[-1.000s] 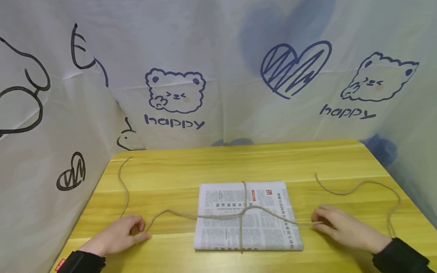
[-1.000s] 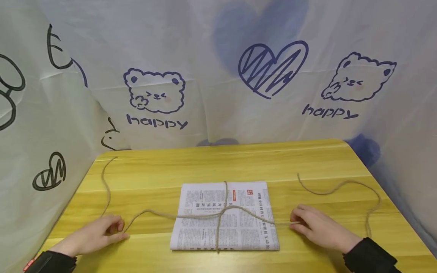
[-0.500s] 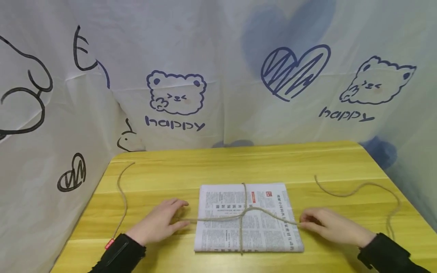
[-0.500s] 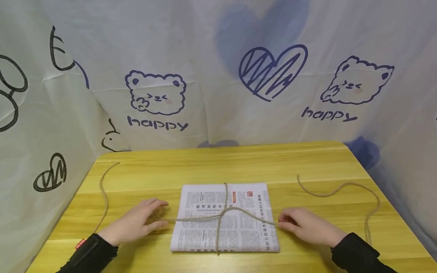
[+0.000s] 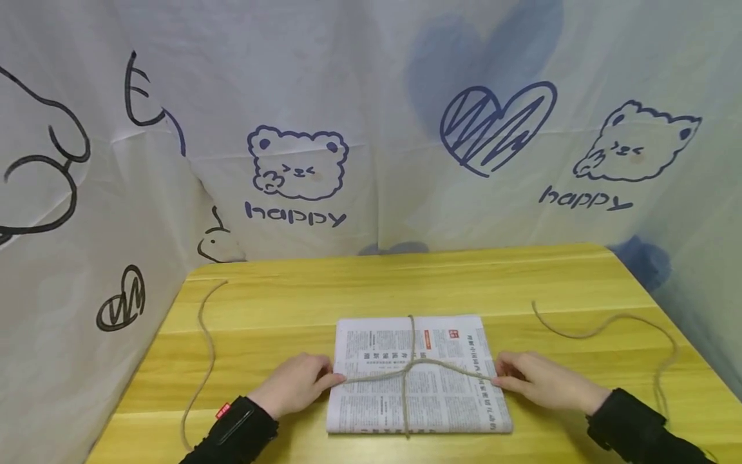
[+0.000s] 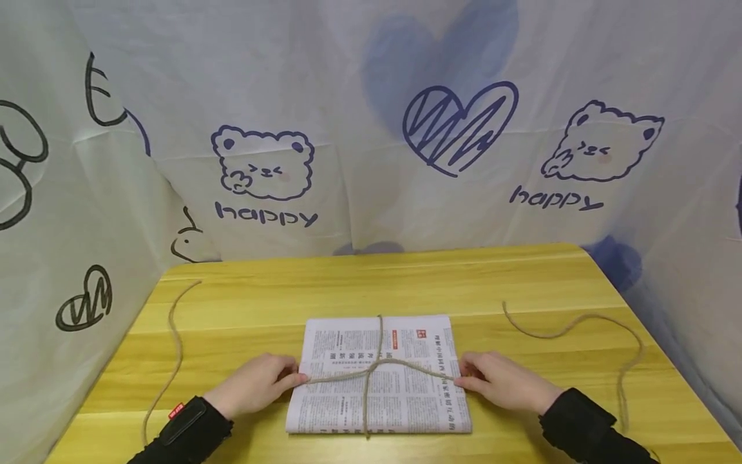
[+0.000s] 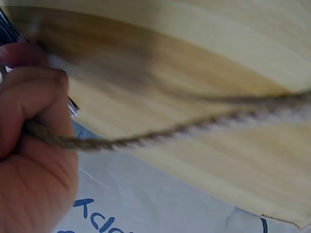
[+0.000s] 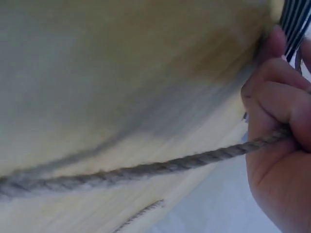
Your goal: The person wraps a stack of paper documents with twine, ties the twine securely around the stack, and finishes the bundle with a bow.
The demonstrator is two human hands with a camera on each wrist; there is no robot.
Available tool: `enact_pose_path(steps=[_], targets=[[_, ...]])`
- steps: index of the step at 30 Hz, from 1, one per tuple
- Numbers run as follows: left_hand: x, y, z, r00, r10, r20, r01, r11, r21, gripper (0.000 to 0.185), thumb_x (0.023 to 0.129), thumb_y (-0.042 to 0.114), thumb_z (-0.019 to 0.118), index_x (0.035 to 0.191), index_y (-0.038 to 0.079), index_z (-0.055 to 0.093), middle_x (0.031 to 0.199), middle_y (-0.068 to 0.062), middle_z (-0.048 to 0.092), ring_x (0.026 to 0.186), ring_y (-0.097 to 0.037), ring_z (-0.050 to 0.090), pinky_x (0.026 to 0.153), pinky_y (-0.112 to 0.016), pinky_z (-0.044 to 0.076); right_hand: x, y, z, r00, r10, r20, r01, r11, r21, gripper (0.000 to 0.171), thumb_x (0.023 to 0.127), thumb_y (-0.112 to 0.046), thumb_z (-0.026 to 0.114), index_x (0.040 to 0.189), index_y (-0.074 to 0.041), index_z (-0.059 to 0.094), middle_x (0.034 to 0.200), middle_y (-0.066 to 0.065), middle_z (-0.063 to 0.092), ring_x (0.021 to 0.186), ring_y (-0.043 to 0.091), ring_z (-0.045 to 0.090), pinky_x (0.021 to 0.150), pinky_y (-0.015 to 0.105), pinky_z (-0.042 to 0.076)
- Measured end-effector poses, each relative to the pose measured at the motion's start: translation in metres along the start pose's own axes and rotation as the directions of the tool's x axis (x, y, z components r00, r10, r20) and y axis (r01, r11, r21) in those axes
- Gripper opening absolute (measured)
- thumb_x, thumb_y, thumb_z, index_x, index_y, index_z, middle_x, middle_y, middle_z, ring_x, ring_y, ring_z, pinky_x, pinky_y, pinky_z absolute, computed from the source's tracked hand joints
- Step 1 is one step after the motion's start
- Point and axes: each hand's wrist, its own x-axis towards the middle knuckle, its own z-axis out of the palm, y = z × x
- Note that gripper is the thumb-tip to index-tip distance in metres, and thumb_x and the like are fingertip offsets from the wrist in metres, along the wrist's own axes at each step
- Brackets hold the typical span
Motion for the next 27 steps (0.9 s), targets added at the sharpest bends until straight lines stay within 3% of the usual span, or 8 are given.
enact_pose_path(steps=[4, 9, 15, 19, 21, 27], targets=[[-0.001, -0.007, 0.000, 0.999, 0.045, 0.011, -0.045, 0.998, -0.041, 0.026, 0.099, 0.036, 0.062, 0.081, 0.017, 0.060, 0.065, 0.010, 0.046, 0.056, -0.003, 0.039, 0.055, -0.021, 0.033, 0.000, 0.007, 0.003, 1.000, -0.006, 0.003, 0.005, 1.000, 0.025, 0.017, 0.105, -0.029, 0.055, 0.093, -0.018, 0.059, 0.067, -0.014, 0.047, 0.058, -0.005, 0.041, 0.055, 0.019, 0.035], [-0.001, -0.015, -0.001, 0.995, 0.098, 0.007, -0.097, 0.992, -0.079, 0.022, 0.100, 0.029, 0.063, 0.081, 0.016, 0.062, 0.069, 0.010, 0.048, 0.060, 0.000, 0.040, 0.058, -0.020, 0.034, -0.002, 0.013, 0.003, 1.000, 0.003, 0.030, -0.007, 0.989, 0.149, 0.014, 0.106, -0.024, 0.053, 0.098, -0.015, 0.061, 0.052, -0.006, 0.048, 0.045, -0.003, 0.041, 0.046, 0.017, 0.034], [-0.001, -0.020, 0.000, 0.995, 0.098, 0.022, -0.094, 0.987, -0.128, 0.021, 0.101, 0.027, 0.062, 0.082, 0.018, 0.063, 0.069, 0.011, 0.048, 0.061, 0.000, 0.040, 0.059, -0.021, 0.033, -0.003, 0.020, -0.001, 0.999, 0.010, 0.052, -0.021, 0.977, 0.211, 0.017, 0.106, -0.022, 0.052, 0.099, -0.013, 0.063, 0.049, 0.007, 0.049, 0.042, -0.002, 0.041, 0.044, 0.018, 0.034], [0.003, -0.021, -0.001, 0.997, 0.078, 0.025, -0.075, 0.990, -0.121, 0.020, 0.101, 0.027, 0.062, 0.083, 0.019, 0.064, 0.069, 0.011, 0.049, 0.061, -0.001, 0.039, 0.060, -0.021, 0.032, -0.005, 0.021, -0.003, 0.997, 0.030, 0.066, -0.045, 0.972, 0.229, 0.018, 0.106, -0.023, 0.052, 0.099, -0.010, 0.062, 0.050, 0.004, 0.049, 0.043, -0.001, 0.041, 0.043, 0.019, 0.033], [0.004, -0.020, -0.002, 0.998, 0.058, 0.028, -0.054, 0.989, -0.139, 0.020, 0.101, 0.027, 0.062, 0.083, 0.019, 0.065, 0.069, 0.010, 0.050, 0.060, -0.002, 0.039, 0.060, -0.021, 0.032, -0.005, 0.021, -0.004, 0.995, 0.050, 0.087, -0.072, 0.959, 0.275, 0.019, 0.107, -0.022, 0.051, 0.103, -0.006, 0.060, 0.051, 0.000, 0.047, 0.042, 0.000, 0.039, 0.042, 0.019, 0.031], [0.003, -0.019, -0.005, 0.999, -0.011, 0.037, 0.021, 0.959, -0.284, 0.019, 0.099, 0.025, 0.065, 0.088, 0.011, 0.070, 0.062, 0.007, 0.045, 0.054, -0.005, 0.037, 0.054, -0.019, 0.030, -0.004, 0.020, -0.005, 0.980, 0.134, 0.144, -0.186, 0.869, 0.458, 0.026, 0.106, -0.018, 0.051, 0.116, 0.006, 0.051, 0.054, -0.006, 0.044, 0.042, 0.002, 0.033, 0.041, 0.020, 0.025]])
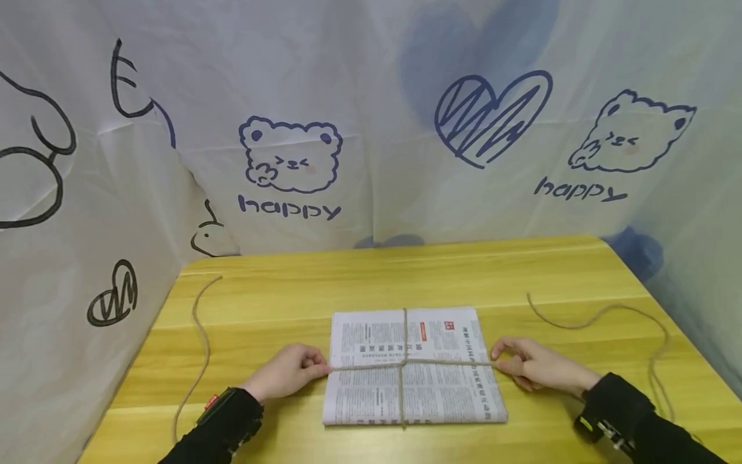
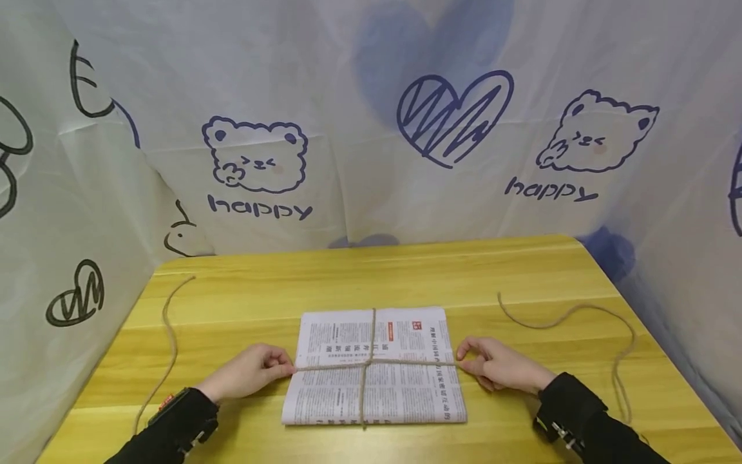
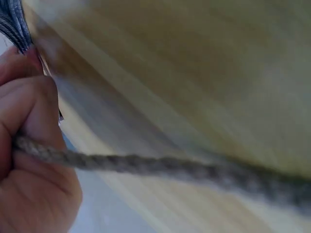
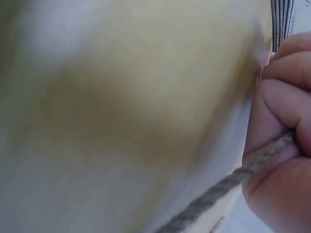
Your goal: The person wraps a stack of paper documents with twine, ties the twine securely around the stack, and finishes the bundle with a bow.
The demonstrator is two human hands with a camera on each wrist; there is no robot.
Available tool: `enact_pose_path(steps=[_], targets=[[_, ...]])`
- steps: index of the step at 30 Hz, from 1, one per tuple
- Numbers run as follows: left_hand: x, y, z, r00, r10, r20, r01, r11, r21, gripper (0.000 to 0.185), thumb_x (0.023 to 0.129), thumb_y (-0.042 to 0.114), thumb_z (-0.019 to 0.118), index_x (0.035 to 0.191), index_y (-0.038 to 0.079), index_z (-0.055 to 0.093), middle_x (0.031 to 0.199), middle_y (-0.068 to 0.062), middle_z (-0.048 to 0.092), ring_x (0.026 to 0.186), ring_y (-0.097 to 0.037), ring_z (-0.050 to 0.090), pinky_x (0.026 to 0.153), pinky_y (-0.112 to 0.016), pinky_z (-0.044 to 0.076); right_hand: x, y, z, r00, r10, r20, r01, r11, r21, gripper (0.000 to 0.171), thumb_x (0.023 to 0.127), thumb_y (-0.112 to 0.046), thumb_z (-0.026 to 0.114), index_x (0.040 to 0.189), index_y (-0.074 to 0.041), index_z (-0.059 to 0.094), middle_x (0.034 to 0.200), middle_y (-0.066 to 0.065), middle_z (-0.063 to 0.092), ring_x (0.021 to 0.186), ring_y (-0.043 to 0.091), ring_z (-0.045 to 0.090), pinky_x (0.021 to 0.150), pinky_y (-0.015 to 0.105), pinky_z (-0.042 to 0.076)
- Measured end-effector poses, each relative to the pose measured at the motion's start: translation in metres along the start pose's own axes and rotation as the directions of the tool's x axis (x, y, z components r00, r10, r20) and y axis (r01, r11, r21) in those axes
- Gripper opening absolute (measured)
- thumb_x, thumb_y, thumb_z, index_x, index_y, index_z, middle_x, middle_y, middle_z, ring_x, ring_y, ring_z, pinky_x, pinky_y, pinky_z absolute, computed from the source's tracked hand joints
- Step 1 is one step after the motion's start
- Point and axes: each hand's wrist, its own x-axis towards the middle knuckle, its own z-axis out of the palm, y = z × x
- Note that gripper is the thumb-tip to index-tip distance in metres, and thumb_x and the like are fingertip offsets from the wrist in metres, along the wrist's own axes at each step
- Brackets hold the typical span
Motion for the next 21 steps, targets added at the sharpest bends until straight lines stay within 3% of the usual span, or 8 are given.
enact_pose_path(steps=[6, 12, 17, 21], targets=[[-0.001, 0.005, 0.000, 0.996, -0.090, -0.019, 0.088, 0.993, -0.083, 0.018, 0.097, 0.025, 0.068, 0.093, 0.007, 0.073, 0.058, 0.007, 0.045, 0.052, -0.006, 0.037, 0.051, -0.018, 0.029, 0.001, -0.002, -0.002, 0.999, 0.054, -0.005, -0.054, 0.996, 0.075, 0.028, 0.104, -0.017, 0.055, 0.117, 0.008, 0.052, 0.053, -0.007, 0.045, 0.042, 0.002, 0.034, 0.041, 0.019, 0.026], [-0.007, 0.021, -0.003, 0.972, -0.232, -0.046, 0.221, 0.960, -0.172, 0.023, 0.095, 0.024, 0.071, 0.098, 0.001, 0.073, 0.054, 0.004, 0.052, 0.048, -0.007, 0.040, 0.047, -0.021, 0.029, 0.000, -0.015, -0.007, 0.994, 0.106, 0.014, -0.107, 0.983, 0.148, 0.036, 0.101, -0.016, 0.057, 0.121, 0.014, 0.060, 0.054, -0.008, 0.052, 0.042, 0.001, 0.035, 0.043, 0.019, 0.027], [-0.009, 0.029, -0.005, 0.967, -0.255, -0.013, 0.247, 0.947, -0.204, 0.026, 0.094, 0.023, 0.072, 0.101, -0.001, 0.073, 0.051, 0.003, 0.052, 0.046, -0.007, 0.038, 0.047, -0.021, 0.027, 0.000, -0.017, -0.009, 0.985, 0.144, 0.098, -0.164, 0.959, 0.232, 0.036, 0.098, -0.009, 0.056, 0.123, 0.015, 0.062, 0.050, -0.011, 0.047, 0.041, 0.000, 0.026, 0.044, 0.020, 0.024], [-0.005, 0.021, -0.002, 0.967, -0.254, -0.004, 0.246, 0.941, -0.233, 0.025, 0.092, 0.023, 0.073, 0.083, 0.000, 0.075, 0.051, 0.006, 0.050, 0.046, -0.005, 0.035, 0.047, -0.019, 0.026, 0.001, -0.013, -0.010, 0.977, 0.151, 0.154, -0.188, 0.944, 0.270, 0.035, 0.097, -0.008, 0.055, 0.123, 0.014, 0.062, 0.051, -0.013, 0.041, 0.043, -0.001, 0.026, 0.045, 0.018, 0.024]])
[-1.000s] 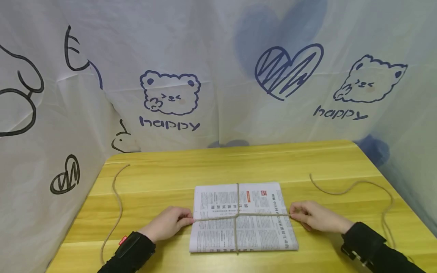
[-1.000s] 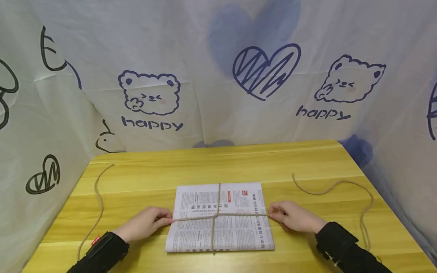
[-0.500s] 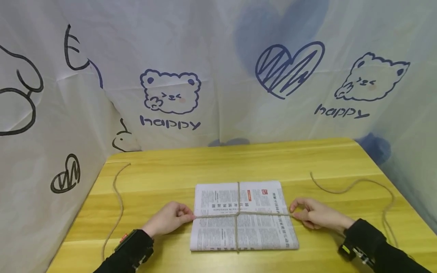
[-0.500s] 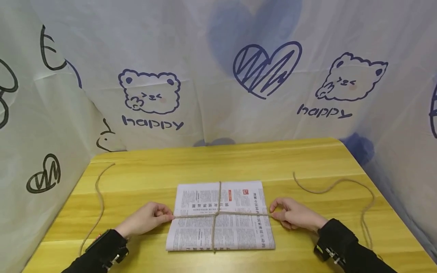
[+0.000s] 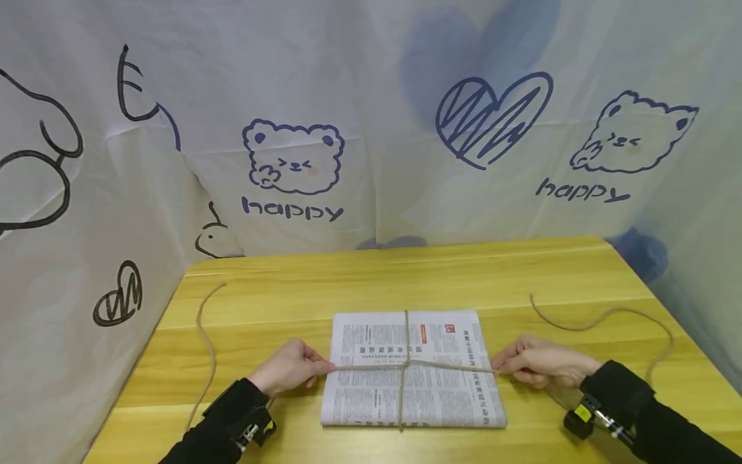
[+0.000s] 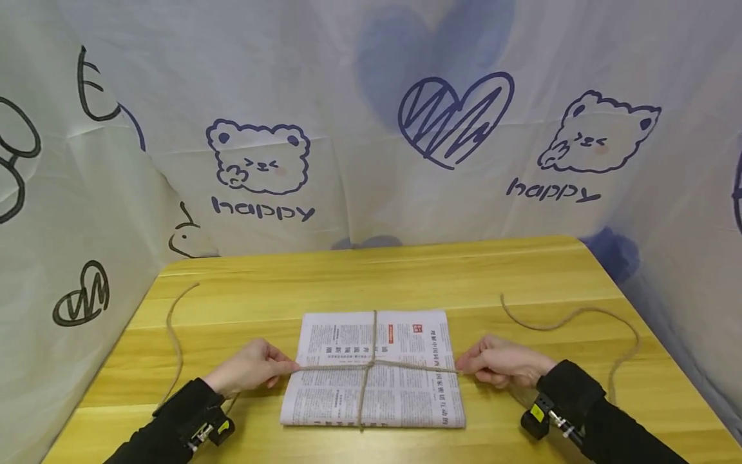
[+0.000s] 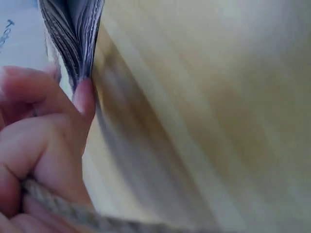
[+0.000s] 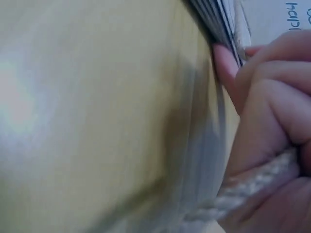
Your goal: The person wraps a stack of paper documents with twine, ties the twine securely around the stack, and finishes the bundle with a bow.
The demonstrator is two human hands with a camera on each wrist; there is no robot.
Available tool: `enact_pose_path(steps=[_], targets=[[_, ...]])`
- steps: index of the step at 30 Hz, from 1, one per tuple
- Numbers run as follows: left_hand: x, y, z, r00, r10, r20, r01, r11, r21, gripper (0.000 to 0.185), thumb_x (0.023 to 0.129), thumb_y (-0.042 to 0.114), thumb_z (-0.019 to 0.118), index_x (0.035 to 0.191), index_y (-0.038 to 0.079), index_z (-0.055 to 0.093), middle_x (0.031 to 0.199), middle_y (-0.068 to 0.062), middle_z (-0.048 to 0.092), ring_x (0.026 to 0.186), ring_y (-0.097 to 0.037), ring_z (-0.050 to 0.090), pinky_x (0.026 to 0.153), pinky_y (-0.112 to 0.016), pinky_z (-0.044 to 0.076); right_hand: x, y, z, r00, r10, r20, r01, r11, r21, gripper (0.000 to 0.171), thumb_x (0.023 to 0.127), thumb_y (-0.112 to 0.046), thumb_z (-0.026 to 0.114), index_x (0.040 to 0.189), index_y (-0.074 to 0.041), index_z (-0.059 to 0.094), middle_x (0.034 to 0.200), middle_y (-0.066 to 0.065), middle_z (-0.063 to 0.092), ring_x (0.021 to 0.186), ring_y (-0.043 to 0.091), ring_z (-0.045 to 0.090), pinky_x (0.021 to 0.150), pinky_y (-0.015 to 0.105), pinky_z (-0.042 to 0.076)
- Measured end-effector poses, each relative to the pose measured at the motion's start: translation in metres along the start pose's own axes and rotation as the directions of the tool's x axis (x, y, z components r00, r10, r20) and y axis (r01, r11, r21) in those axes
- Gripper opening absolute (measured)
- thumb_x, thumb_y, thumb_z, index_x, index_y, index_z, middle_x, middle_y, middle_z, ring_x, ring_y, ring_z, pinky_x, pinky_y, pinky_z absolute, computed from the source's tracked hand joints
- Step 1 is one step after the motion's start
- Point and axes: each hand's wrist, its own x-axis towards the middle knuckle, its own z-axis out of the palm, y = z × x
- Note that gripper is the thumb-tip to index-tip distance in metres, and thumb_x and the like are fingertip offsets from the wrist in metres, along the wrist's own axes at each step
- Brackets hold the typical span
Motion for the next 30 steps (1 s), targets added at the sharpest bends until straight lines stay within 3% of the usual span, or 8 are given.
enact_pose_path(steps=[4, 7, 12, 16, 21, 26, 30], targets=[[0.002, -0.007, 0.003, 1.000, -0.008, 0.011, 0.008, 1.000, 0.003, 0.025, 0.094, 0.021, 0.071, 0.080, 0.001, 0.073, 0.056, 0.005, 0.056, 0.049, -0.005, 0.037, 0.048, -0.019, 0.027, 0.002, 0.004, -0.001, 0.996, -0.038, 0.085, 0.039, 0.999, -0.008, 0.030, 0.100, -0.008, 0.054, 0.123, 0.010, 0.060, 0.054, -0.013, 0.046, 0.043, -0.002, 0.028, 0.044, 0.021, 0.020], [-0.001, -0.006, 0.005, 1.000, 0.021, 0.008, -0.021, 0.999, 0.027, 0.019, 0.095, 0.018, 0.069, 0.087, 0.001, 0.073, 0.068, 0.001, 0.064, 0.058, -0.009, 0.045, 0.053, -0.020, 0.033, 0.001, 0.008, 0.000, 0.984, -0.099, 0.147, 0.100, 0.995, 0.005, 0.027, 0.102, -0.008, 0.052, 0.123, 0.009, 0.057, 0.059, -0.011, 0.056, 0.042, 0.000, 0.028, 0.042, 0.029, 0.014], [-0.004, -0.001, 0.004, 0.999, 0.043, -0.013, -0.042, 0.999, 0.022, 0.017, 0.094, 0.017, 0.071, 0.092, 0.000, 0.073, 0.082, -0.005, 0.067, 0.069, -0.013, 0.049, 0.060, -0.023, 0.038, 0.000, 0.017, -0.002, 0.956, -0.214, 0.202, 0.206, 0.977, 0.059, 0.024, 0.106, -0.004, 0.045, 0.123, 0.010, 0.053, 0.076, -0.006, 0.072, 0.041, 0.011, 0.017, 0.045, 0.039, 0.009], [-0.001, -0.003, 0.002, 0.999, -0.011, 0.049, 0.017, 0.992, -0.125, 0.019, 0.097, 0.017, 0.067, 0.098, -0.002, 0.071, 0.083, -0.004, 0.068, 0.057, -0.008, 0.042, 0.051, -0.020, 0.034, -0.002, 0.019, -0.005, 0.959, -0.233, 0.163, 0.224, 0.972, 0.073, 0.023, 0.105, -0.003, 0.045, 0.125, 0.007, 0.053, 0.084, -0.005, 0.073, 0.044, 0.007, 0.019, 0.046, 0.036, 0.010], [0.004, -0.013, 0.001, 0.987, -0.067, 0.149, 0.108, 0.952, -0.287, 0.026, 0.100, 0.019, 0.063, 0.114, -0.004, 0.065, 0.087, 0.001, 0.070, 0.047, 0.000, 0.031, 0.044, -0.016, 0.027, -0.003, 0.018, -0.006, 0.976, -0.180, 0.125, 0.161, 0.976, 0.150, 0.038, 0.104, -0.005, 0.047, 0.140, 0.008, 0.044, 0.107, 0.007, 0.078, 0.046, 0.007, 0.019, 0.047, 0.032, 0.013], [0.008, -0.015, -0.002, 0.980, -0.071, 0.187, 0.123, 0.951, -0.284, 0.031, 0.099, 0.019, 0.063, 0.119, -0.005, 0.067, 0.085, 0.003, 0.072, 0.045, 0.001, 0.028, 0.044, -0.016, 0.025, 0.001, 0.016, -0.004, 0.987, -0.125, 0.105, 0.099, 0.971, 0.219, 0.040, 0.104, -0.009, 0.048, 0.139, 0.009, 0.047, 0.095, 0.002, 0.077, 0.045, 0.004, 0.021, 0.047, 0.025, 0.017], [0.008, -0.012, -0.001, 0.979, -0.074, 0.188, 0.121, 0.960, -0.253, 0.026, 0.099, 0.017, 0.063, 0.114, -0.003, 0.070, 0.080, 0.004, 0.070, 0.044, 0.000, 0.029, 0.044, -0.016, 0.026, 0.006, 0.013, -0.002, 0.992, -0.110, 0.058, 0.098, 0.979, 0.177, 0.037, 0.106, -0.018, 0.050, 0.135, 0.006, 0.056, 0.098, 0.001, 0.077, 0.045, 0.000, 0.025, 0.047, 0.021, 0.020]])
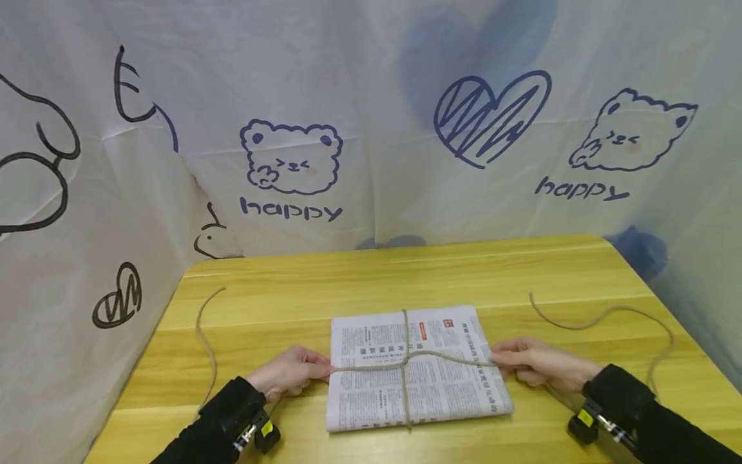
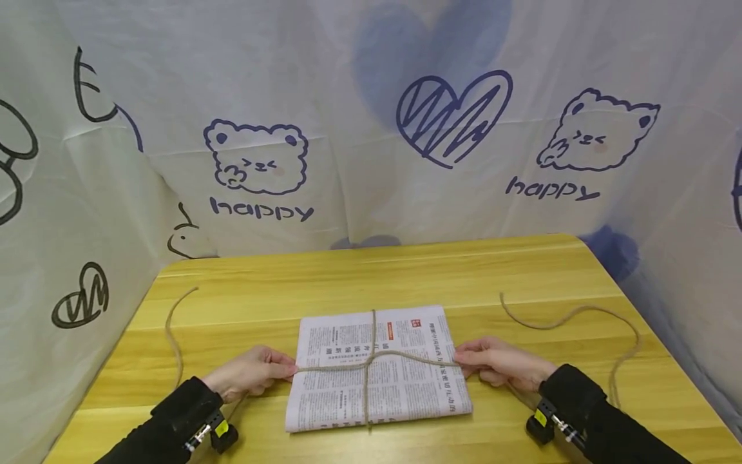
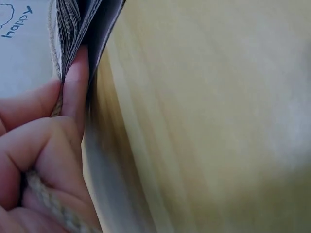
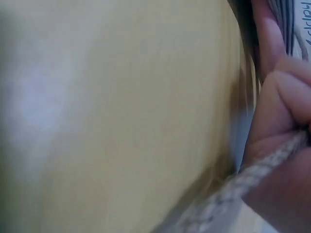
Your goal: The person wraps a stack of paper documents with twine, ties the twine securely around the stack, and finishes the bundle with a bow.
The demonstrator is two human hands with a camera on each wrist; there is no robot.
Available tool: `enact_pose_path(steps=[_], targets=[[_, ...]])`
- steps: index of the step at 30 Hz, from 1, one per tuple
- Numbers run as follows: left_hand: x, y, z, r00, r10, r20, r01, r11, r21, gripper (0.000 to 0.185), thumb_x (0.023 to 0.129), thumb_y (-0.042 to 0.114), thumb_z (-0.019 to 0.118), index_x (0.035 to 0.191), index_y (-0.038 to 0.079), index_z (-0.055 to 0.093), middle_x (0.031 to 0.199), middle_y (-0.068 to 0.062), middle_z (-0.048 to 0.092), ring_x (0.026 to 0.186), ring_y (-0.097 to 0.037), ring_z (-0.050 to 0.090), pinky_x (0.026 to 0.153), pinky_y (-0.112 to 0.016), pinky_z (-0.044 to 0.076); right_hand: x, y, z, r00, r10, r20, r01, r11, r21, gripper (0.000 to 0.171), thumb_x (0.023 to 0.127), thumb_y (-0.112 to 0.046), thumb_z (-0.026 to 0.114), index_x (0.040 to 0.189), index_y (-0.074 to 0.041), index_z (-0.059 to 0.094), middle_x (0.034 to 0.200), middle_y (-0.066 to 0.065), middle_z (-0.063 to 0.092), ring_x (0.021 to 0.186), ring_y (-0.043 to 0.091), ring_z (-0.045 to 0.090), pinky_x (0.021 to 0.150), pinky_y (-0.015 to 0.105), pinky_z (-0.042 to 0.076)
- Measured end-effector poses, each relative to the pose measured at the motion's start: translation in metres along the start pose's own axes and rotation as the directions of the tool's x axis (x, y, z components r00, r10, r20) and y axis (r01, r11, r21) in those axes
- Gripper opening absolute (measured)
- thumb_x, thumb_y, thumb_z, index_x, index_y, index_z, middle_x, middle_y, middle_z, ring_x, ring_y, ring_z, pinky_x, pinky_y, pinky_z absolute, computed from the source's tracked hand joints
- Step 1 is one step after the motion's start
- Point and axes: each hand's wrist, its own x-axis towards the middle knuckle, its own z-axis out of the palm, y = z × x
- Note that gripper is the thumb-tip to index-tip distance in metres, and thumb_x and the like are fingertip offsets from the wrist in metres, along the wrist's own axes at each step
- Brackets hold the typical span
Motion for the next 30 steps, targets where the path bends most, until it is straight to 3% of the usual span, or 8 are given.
enact_pose_path(steps=[8, 13, 17, 20, 23, 26, 28, 30], targets=[[-0.001, -0.002, 0.003, 1.000, 0.025, 0.006, -0.025, 0.999, 0.020, 0.020, 0.100, 0.014, 0.060, 0.110, -0.003, 0.066, 0.072, 0.005, 0.058, 0.046, -0.002, 0.030, 0.044, -0.016, 0.026, 0.003, 0.000, -0.001, 1.000, -0.007, -0.026, 0.005, 0.998, -0.069, 0.056, 0.102, -0.015, 0.060, 0.142, 0.018, 0.040, 0.101, 0.006, 0.078, 0.046, -0.004, 0.031, 0.047, 0.014, 0.028], [0.001, 0.002, 0.002, 0.993, 0.107, -0.048, -0.102, 0.991, 0.086, 0.024, 0.100, 0.016, 0.062, 0.113, -0.003, 0.066, 0.076, 0.005, 0.061, 0.052, -0.003, 0.035, 0.048, -0.017, 0.030, 0.000, -0.006, 0.000, 0.994, -0.071, -0.086, 0.055, 0.983, -0.177, 0.064, 0.100, -0.014, 0.062, 0.144, 0.022, 0.032, 0.093, 0.005, 0.080, 0.047, -0.005, 0.039, 0.049, 0.014, 0.032], [0.003, 0.015, -0.002, 0.958, 0.259, -0.125, -0.229, 0.949, 0.216, 0.021, 0.098, 0.015, 0.064, 0.108, -0.003, 0.068, 0.083, -0.006, 0.071, 0.062, -0.007, 0.045, 0.054, -0.019, 0.034, -0.003, -0.021, -0.001, 0.963, -0.198, -0.184, 0.120, 0.924, -0.364, 0.063, 0.097, -0.012, 0.066, 0.140, 0.025, 0.037, 0.092, 0.007, 0.080, 0.070, -0.001, 0.068, 0.068, 0.014, 0.050], [0.003, 0.029, -0.009, 0.897, 0.402, -0.183, -0.332, 0.886, 0.323, 0.014, 0.098, 0.012, 0.065, 0.102, 0.000, 0.071, 0.093, -0.012, 0.075, 0.074, -0.014, 0.060, 0.059, -0.019, 0.040, -0.006, -0.037, 0.000, 0.913, -0.355, -0.203, 0.218, 0.842, -0.493, 0.055, 0.095, -0.006, 0.067, 0.133, 0.026, 0.044, 0.097, 0.017, 0.078, 0.088, 0.003, 0.074, 0.080, 0.018, 0.056], [0.001, 0.042, -0.014, 0.814, 0.528, -0.242, -0.403, 0.814, 0.418, 0.009, 0.097, 0.010, 0.066, 0.100, 0.005, 0.073, 0.100, -0.011, 0.077, 0.086, -0.024, 0.069, 0.064, -0.020, 0.046, -0.010, -0.053, 0.003, 0.832, -0.524, -0.181, 0.315, 0.716, -0.623, 0.040, 0.093, 0.002, 0.067, 0.125, 0.023, 0.056, 0.099, 0.026, 0.075, 0.088, 0.000, 0.074, 0.077, 0.020, 0.059], [-0.004, 0.049, -0.019, 0.729, 0.638, -0.249, -0.457, 0.724, 0.517, 0.013, 0.097, 0.006, 0.066, 0.106, 0.008, 0.075, 0.101, -0.008, 0.078, 0.087, -0.020, 0.072, 0.066, -0.022, 0.049, -0.015, -0.064, 0.006, 0.726, -0.679, -0.109, 0.359, 0.509, -0.782, 0.026, 0.088, 0.007, 0.070, 0.114, 0.010, 0.071, 0.096, 0.021, 0.076, 0.078, -0.007, 0.069, 0.068, 0.016, 0.056], [-0.008, 0.050, -0.022, 0.656, 0.726, -0.207, -0.482, 0.613, 0.626, 0.017, 0.094, -0.001, 0.067, 0.108, 0.005, 0.075, 0.099, -0.010, 0.078, 0.077, -0.015, 0.070, 0.062, -0.023, 0.049, -0.017, -0.069, 0.007, 0.639, -0.769, -0.013, 0.351, 0.307, -0.885, 0.017, 0.090, 0.000, 0.071, 0.107, 0.001, 0.076, 0.092, 0.014, 0.078, 0.072, -0.004, 0.068, 0.064, 0.013, 0.052], [-0.008, 0.046, -0.024, 0.564, 0.818, -0.115, -0.509, 0.454, 0.732, 0.025, 0.087, -0.011, 0.069, 0.107, 0.003, 0.075, 0.097, -0.010, 0.079, 0.074, -0.012, 0.071, 0.062, -0.023, 0.054, -0.016, -0.072, 0.006, 0.566, -0.815, 0.122, 0.304, 0.068, -0.950, 0.023, 0.082, 0.005, 0.077, 0.102, -0.006, 0.079, 0.089, 0.007, 0.079, 0.067, 0.004, 0.070, 0.061, 0.013, 0.050]])
